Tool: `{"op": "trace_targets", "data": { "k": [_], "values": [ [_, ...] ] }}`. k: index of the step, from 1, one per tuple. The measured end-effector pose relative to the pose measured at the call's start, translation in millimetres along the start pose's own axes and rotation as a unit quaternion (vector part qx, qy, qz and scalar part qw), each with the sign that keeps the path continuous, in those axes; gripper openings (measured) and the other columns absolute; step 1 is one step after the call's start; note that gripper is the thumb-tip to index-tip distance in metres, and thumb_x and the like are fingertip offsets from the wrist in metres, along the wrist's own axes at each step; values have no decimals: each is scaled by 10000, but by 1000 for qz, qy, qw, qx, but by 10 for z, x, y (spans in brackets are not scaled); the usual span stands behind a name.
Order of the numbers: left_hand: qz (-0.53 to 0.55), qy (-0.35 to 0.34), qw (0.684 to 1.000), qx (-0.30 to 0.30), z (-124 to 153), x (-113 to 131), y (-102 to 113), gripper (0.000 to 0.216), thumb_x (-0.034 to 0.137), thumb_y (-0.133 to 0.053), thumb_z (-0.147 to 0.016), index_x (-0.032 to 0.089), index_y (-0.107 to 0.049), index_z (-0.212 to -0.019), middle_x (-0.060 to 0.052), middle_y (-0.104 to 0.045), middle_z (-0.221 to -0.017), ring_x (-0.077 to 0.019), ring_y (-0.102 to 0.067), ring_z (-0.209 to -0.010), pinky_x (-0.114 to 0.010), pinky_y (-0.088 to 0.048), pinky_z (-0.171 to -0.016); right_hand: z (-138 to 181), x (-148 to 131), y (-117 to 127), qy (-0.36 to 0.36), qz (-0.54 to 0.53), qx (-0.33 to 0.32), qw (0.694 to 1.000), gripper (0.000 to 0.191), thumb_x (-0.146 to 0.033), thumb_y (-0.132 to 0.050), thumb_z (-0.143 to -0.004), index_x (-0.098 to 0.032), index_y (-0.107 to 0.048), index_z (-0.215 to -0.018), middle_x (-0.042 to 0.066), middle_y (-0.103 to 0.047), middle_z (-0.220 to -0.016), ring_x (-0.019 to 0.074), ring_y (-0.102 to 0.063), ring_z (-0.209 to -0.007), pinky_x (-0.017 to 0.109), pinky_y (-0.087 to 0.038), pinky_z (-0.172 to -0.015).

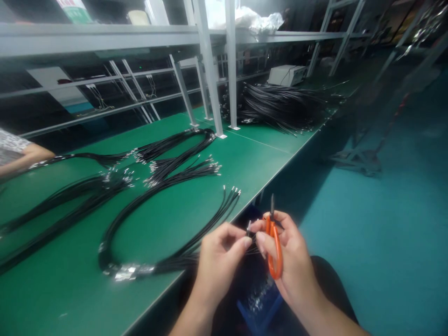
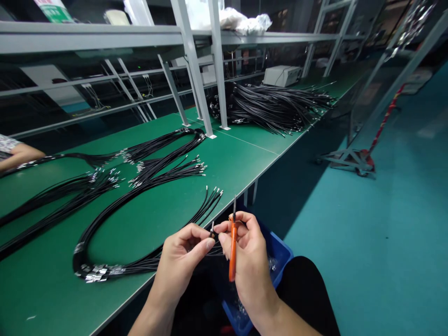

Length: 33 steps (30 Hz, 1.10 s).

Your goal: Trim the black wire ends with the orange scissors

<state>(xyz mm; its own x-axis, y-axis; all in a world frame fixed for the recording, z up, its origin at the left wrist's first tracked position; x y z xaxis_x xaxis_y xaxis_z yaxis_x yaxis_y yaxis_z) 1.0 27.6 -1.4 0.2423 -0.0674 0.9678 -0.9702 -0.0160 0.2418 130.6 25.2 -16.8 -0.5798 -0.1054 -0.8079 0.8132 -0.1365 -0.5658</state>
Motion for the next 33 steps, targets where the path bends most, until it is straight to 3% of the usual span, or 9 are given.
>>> {"op": "trace_targets", "data": {
  "k": [5, 9, 15, 20, 22, 26, 29, 33],
  "values": [
    [-106, -66, 992, 36, 37, 55, -32, 111, 209, -626, -789, 169, -605, -687, 16, -606, -634, -116, -536, -572, -217, -413, -556, -26, -51, -2, 31, 49, 24, 998, 363, -210, -755, -708, -246, -498, -961, -41, -652, -787, 77, -544, -602, 192, -456, -605],
    [-172, -106, 978, 43, 50, 80, -97, 125, 184, -592, -804, 174, -607, -680, 10, -610, -641, -117, -544, -561, -222, -409, -549, -19, -86, -42, 27, 120, 52, 991, 393, -201, -778, -656, -237, -498, -930, -48, -622, -732, 131, -613, -674, 238, -502, -644],
    [-161, -89, 982, 31, 55, 59, -98, 110, 218, -599, -812, 181, -624, -711, 1, -642, -671, -134, -579, -589, -232, -428, -569, 11, -48, -26, 83, 193, 52, 976, 265, -194, -672, -752, -242, -488, -936, -7, -649, -802, 160, -652, -753, 273, -530, -689],
    [-87, -44, 995, 23, 16, 11, -1, 112, 231, -619, -797, 168, -626, -705, -8, -638, -668, -147, -576, -619, -239, -431, -592, 99, -48, 68, 135, 323, 46, 936, 253, -193, -662, -761, -244, -507, -955, 31, -661, -852, 187, -652, -778, 304, -516, -701],
    [-28, -15, 999, 12, -18, -8, 53, 113, 246, -633, -790, 160, -629, -717, -11, -635, -680, -147, -567, -639, -237, -431, -606, 115, -97, 105, 98, 321, 2, 942, 269, -209, -683, -752, -237, -514, -959, 39, -660, -872, 190, -646, -798, 309, -509, -717],
    [59, 16, 998, -25, -60, -2, 134, 127, 271, -666, -770, 155, -641, -725, 4, -604, -678, -122, -514, -631, -214, -399, -597, 81, -210, 158, -64, 213, -162, 961, 250, -209, -730, -719, -206, -535, -876, 9, -650, -797, 136, -589, -716, 242, -451, -642],
    [101, 20, 994, -46, -59, 19, 154, 131, 278, -673, -766, 156, -649, -726, 14, -573, -648, -110, -476, -609, -210, -382, -592, 53, -223, 187, -179, 117, -256, 943, 259, -251, -744, -709, -176, -548, -861, 20, -645, -744, 92, -508, -616, 204, -348, -560],
    [127, 20, 990, -58, -42, 30, 154, 148, 289, -673, -765, 151, -650, -717, -1, -557, -652, -119, -463, -611, -225, -379, -589, 30, -141, 207, -271, 52, -291, 916, 358, -360, -771, -652, -161, -542, -843, 22, -618, -648, 50, -356, -472, 196, -187, -453]
  ]
}}
Point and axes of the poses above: each hand's wrist, its own z-axis away from the middle knuckle, its own y-axis out of the back of the hand, x = y × z, the point moved 3 cm from there along -z, towards the middle knuckle
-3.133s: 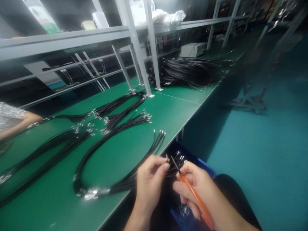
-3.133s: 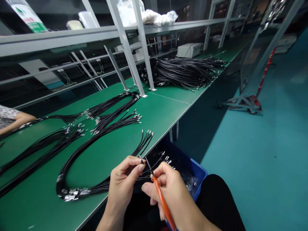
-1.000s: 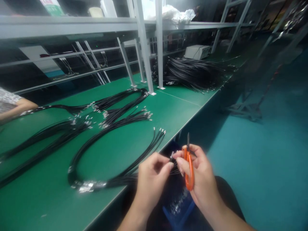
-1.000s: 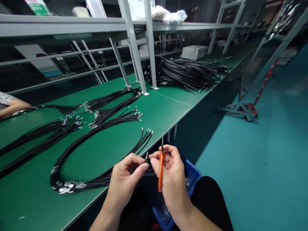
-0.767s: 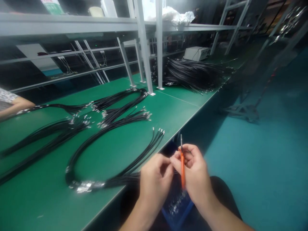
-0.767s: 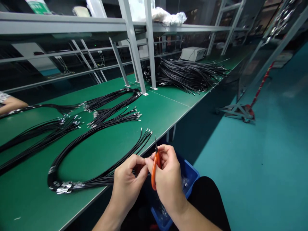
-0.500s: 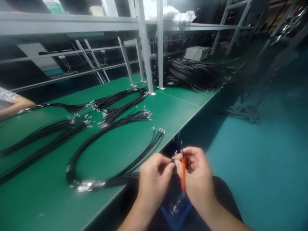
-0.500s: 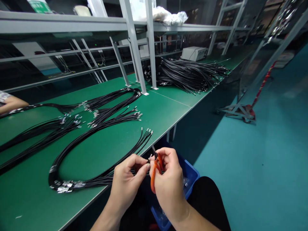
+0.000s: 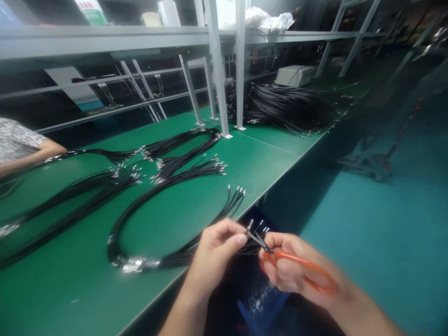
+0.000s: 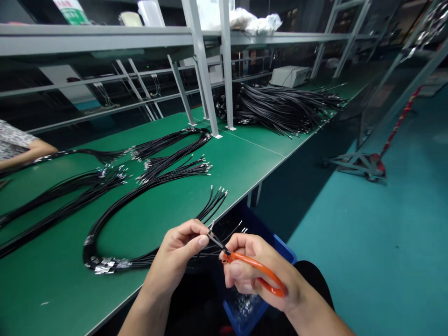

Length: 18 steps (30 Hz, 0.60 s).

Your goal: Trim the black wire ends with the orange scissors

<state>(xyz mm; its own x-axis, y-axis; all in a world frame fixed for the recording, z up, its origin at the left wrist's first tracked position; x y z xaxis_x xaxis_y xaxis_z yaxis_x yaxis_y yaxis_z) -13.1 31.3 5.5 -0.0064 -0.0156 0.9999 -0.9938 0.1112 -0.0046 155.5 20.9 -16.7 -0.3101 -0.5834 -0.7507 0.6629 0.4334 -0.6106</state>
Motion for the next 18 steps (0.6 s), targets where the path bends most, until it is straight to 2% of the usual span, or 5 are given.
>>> {"op": "trace_targets", "data": {
  "k": [5, 14, 18],
  "values": [
    [3, -18, 1000, -13, 13, 9, 1, 134, 275, -669, -774, 158, -643, -716, -14, -573, -685, -134, -484, -650, -236, -392, -620, -50, 24, 0, -7, -11, -29, 999, 304, -343, -740, -674, -151, -551, -814, 19, -608, -634, 39, -318, -428, 200, -180, -427],
    [8, -37, 999, -32, 36, 3, 21, 91, 224, -656, -797, 169, -633, -728, 0, -572, -716, -127, -488, -684, -231, -385, -653, -67, -36, -6, -5, -8, -46, 999, 326, -371, -741, -674, -141, -567, -826, 9, -604, -614, 24, -326, -398, 183, -184, -401],
    [11, -36, 999, -33, 39, 2, 21, 92, 224, -662, -793, 169, -631, -725, 4, -567, -712, -122, -479, -679, -226, -376, -646, -70, -39, 40, -17, 36, -22, 999, 289, -336, -736, -684, -157, -559, -826, -6, -618, -587, 17, -333, -360, 162, -186, -367]
  ]
}}
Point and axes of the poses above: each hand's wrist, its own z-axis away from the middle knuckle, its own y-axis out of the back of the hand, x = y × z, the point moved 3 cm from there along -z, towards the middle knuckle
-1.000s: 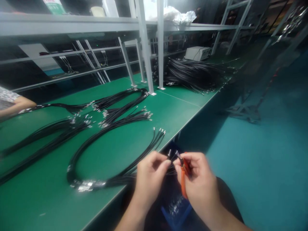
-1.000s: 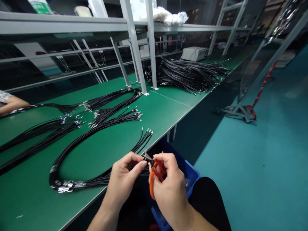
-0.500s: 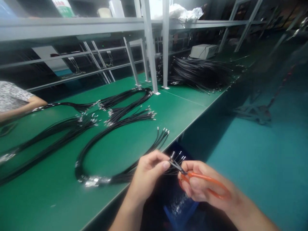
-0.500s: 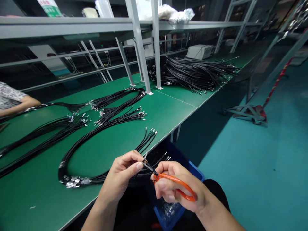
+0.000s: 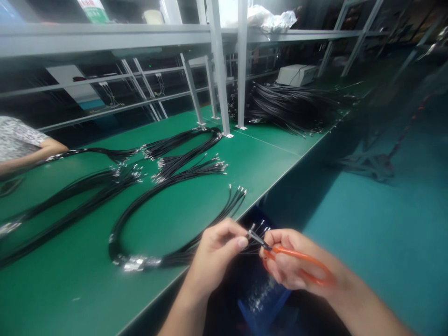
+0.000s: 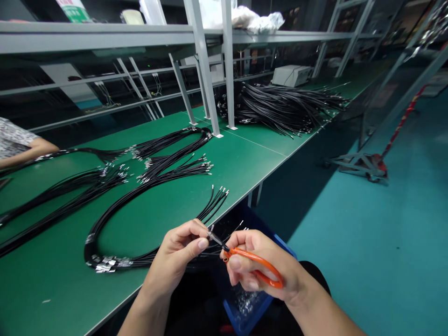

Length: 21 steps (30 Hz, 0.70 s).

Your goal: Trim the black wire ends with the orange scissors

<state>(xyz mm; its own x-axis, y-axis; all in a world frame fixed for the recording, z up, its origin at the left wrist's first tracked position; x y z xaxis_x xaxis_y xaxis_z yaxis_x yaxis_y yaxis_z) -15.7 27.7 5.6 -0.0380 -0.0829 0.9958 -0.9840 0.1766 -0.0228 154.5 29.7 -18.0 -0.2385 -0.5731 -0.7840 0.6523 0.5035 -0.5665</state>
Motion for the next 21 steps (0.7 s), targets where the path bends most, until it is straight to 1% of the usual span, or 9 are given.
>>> {"op": "trace_targets", "data": {
  "k": [4, 6, 10, 13, 15, 17, 18, 20, 21],
  "values": [
    [13, 11, 1000, -2, -11, -24, -7, 104, 232, -662, -792, 165, -629, -719, 7, -550, -697, -115, -456, -665, -216, -360, -627, 12, -8, 51, -2, 84, 32, 996, 259, -303, -734, -709, -170, -546, -826, -33, -612, -542, 14, -358, -307, 142, -204, -331],
    [34, 22, 999, -6, -20, -42, 1, 103, 241, -664, -788, 161, -634, -730, 6, -552, -694, -112, -447, -656, -212, -357, -622, 30, -22, 72, -1, 112, 48, 993, 224, -260, -727, -715, -174, -547, -817, -39, -612, -558, 18, -384, -327, 131, -233, -331],
    [90, 56, 994, -20, -55, -77, 45, 97, 240, -666, -780, 148, -641, -762, 1, -582, -703, -97, -435, -628, -199, -346, -608, 63, -11, 92, -27, 129, 29, 991, 238, -182, -756, -646, -168, -562, -783, -29, -610, -580, 40, -426, -420, 129, -315, -374],
    [101, 68, 992, -24, -74, -99, 24, 100, 246, -652, -784, 152, -627, -760, 9, -584, -688, -87, -424, -591, -194, -340, -585, 75, -12, 103, -15, 112, 12, 994, 304, -251, -791, -623, -171, -552, -792, -17, -605, -590, 49, -409, -434, 141, -295, -371],
    [43, 58, 997, -25, -59, -118, -56, 85, 243, -622, -803, 165, -627, -769, 5, -597, -703, -103, -469, -620, -206, -365, -613, 89, -46, 110, 23, 93, 16, 995, 330, -314, -792, -645, -179, -547, -820, -14, -602, -608, 41, -377, -427, 149, -258, -373],
    [-100, 31, 993, -51, -23, -138, -185, 57, 198, -598, -805, 185, -651, -788, -7, -625, -743, -136, -529, -691, -234, -387, -669, 117, -103, 117, 63, 68, 35, 995, 332, -354, -771, -685, -190, -546, -865, -13, -597, -654, 35, -358, -441, 160, -248, -399],
    [-186, 16, 979, -79, -4, -150, -253, 76, 172, -598, -793, 199, -668, -804, -11, -640, -768, -153, -551, -724, -247, -392, -691, 135, -138, 119, 82, 60, 49, 994, 327, -369, -756, -706, -195, -546, -887, -14, -588, -678, 38, -363, -463, 167, -259, -421],
    [-321, -2, 938, -129, 9, -180, -326, 129, 162, -602, -779, 232, -687, -846, -9, -661, -815, -169, -578, -756, -258, -397, -704, 165, -200, 123, 114, 64, 88, 988, 304, -382, -724, -744, -197, -548, -910, -16, -560, -705, 53, -380, -512, 184, -289, -464],
    [-369, 1, 921, -120, -11, -190, -300, 134, 177, -594, -791, 246, -685, -861, -5, -666, -839, -170, -587, -770, -255, -401, -709, 170, -220, 124, 123, 76, 115, 983, 289, -378, -712, -758, -197, -549, -914, -21, -546, -703, 58, -385, -520, 192, -295, -473]
  ]
}}
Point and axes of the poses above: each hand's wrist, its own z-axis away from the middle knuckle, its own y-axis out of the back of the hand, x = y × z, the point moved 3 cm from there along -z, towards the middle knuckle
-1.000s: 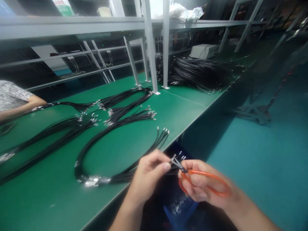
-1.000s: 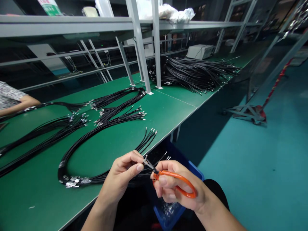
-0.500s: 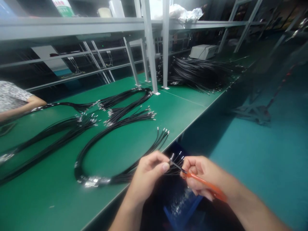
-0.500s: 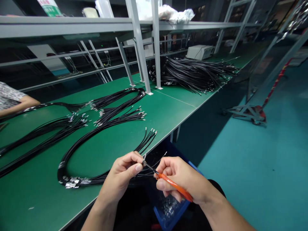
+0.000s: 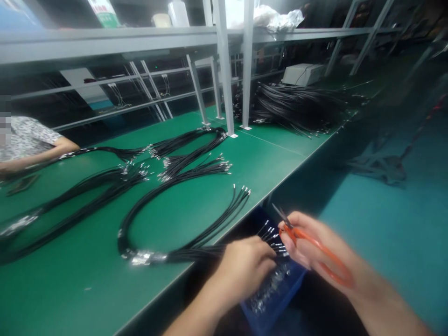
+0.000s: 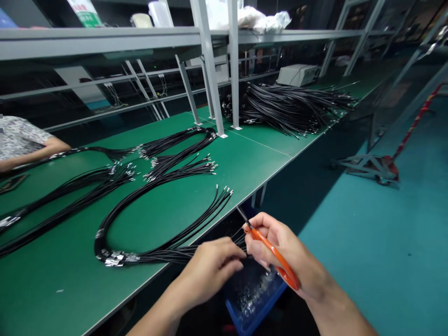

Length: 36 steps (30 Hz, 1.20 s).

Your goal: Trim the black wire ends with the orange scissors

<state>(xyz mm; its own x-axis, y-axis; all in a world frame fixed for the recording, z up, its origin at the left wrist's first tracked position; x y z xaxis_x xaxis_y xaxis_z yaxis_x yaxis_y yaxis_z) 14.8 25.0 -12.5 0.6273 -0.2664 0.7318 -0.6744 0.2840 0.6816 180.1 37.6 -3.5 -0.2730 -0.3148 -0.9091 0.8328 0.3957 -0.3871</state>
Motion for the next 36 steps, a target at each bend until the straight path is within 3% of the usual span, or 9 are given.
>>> {"op": "trace_targets", "data": {
  "k": [3, 5, 8, 11, 14, 17, 20, 25, 36],
  "values": [
    [-118, 118, 977, 130, -92, -228, 253, 139, 234, -511, -860, 255, -649, -853, -9, -660, -882, -176, -592, -833, -263, -403, -744, -48, 26, -23, 8, 84, 92, 992, 278, -344, -725, -744, -211, -536, -898, -24, -567, -708, 77, -438, -522, 208, -327, -471],
    [-152, 176, 957, 176, -189, -420, 430, 140, 243, -488, -864, 233, -627, -847, -49, -639, -896, -220, -581, -850, -316, -393, -742, -128, 102, -73, 24, 155, 150, 976, 305, -321, -748, -712, -228, -530, -904, 2, -633, -781, 124, -549, -623, 239, -411, -556],
    [-155, 228, 943, 187, -337, -698, 565, 60, 212, -566, -790, 204, -599, -741, -77, -616, -845, -257, -580, -813, -349, -387, -705, -299, 289, -157, 51, 239, 184, 952, 269, -312, -707, -732, -253, -541, -936, 13, -671, -836, 189, -620, -764, 311, -454, -699],
    [-121, 239, 949, 168, -411, -902, 586, 127, 177, -648, -697, 200, -550, -620, -36, -589, -712, -227, -577, -722, -320, -387, -669, -446, 529, -149, 40, 250, 170, 953, 178, -314, -680, -732, -248, -565, -850, -10, -664, -723, 192, -613, -681, 322, -444, -658],
    [-60, 225, 958, 168, -402, -976, 623, 127, 181, -592, -746, 198, -528, -637, -12, -569, -651, -191, -571, -670, -289, -397, -640, -478, 696, -64, 18, 229, 159, 960, 171, -300, -709, -692, -223, -567, -750, -26, -612, -582, 176, -571, -554, 298, -419, -548],
    [22, 189, 968, 163, -364, -833, 645, 28, 194, -523, -805, 185, -538, -783, -4, -594, -677, -159, -586, -635, -257, -424, -606, -413, 688, 9, 27, 185, 198, 962, 226, -344, -677, -732, -220, -529, -848, -17, -604, -659, 159, -565, -571, 266, -403, -507],
    [89, 128, 976, 150, -309, -468, 563, 150, 269, -548, -822, 198, -549, -955, -6, -637, -807, -144, -607, -698, -235, -450, -630, -326, 551, -8, 50, 138, 240, 960, 331, -376, -673, -747, -230, -477, -970, -22, -579, -758, 117, -530, -547, 229, -373, -456],
    [128, 13, 975, 181, -137, 67, 323, 78, 249, -560, -848, 205, -621, -867, -7, -623, -824, -143, -578, -747, -244, -430, -694, -224, 322, -185, 88, -33, 207, 974, 372, -234, -748, -693, -233, -499, -969, -64, -554, -708, 64, -473, -461, 186, -363, -416],
    [229, 52, 966, 104, 35, 32, 140, 139, 295, -629, -810, 179, -685, -756, -9, -574, -718, -113, -515, -584, -225, -400, -552, -150, 120, -304, 180, -124, 203, 954, 314, -139, -722, -719, -221, -517, -943, -17, -667, -783, 84, -579, -573, 204, -482, -559]
  ]
}}
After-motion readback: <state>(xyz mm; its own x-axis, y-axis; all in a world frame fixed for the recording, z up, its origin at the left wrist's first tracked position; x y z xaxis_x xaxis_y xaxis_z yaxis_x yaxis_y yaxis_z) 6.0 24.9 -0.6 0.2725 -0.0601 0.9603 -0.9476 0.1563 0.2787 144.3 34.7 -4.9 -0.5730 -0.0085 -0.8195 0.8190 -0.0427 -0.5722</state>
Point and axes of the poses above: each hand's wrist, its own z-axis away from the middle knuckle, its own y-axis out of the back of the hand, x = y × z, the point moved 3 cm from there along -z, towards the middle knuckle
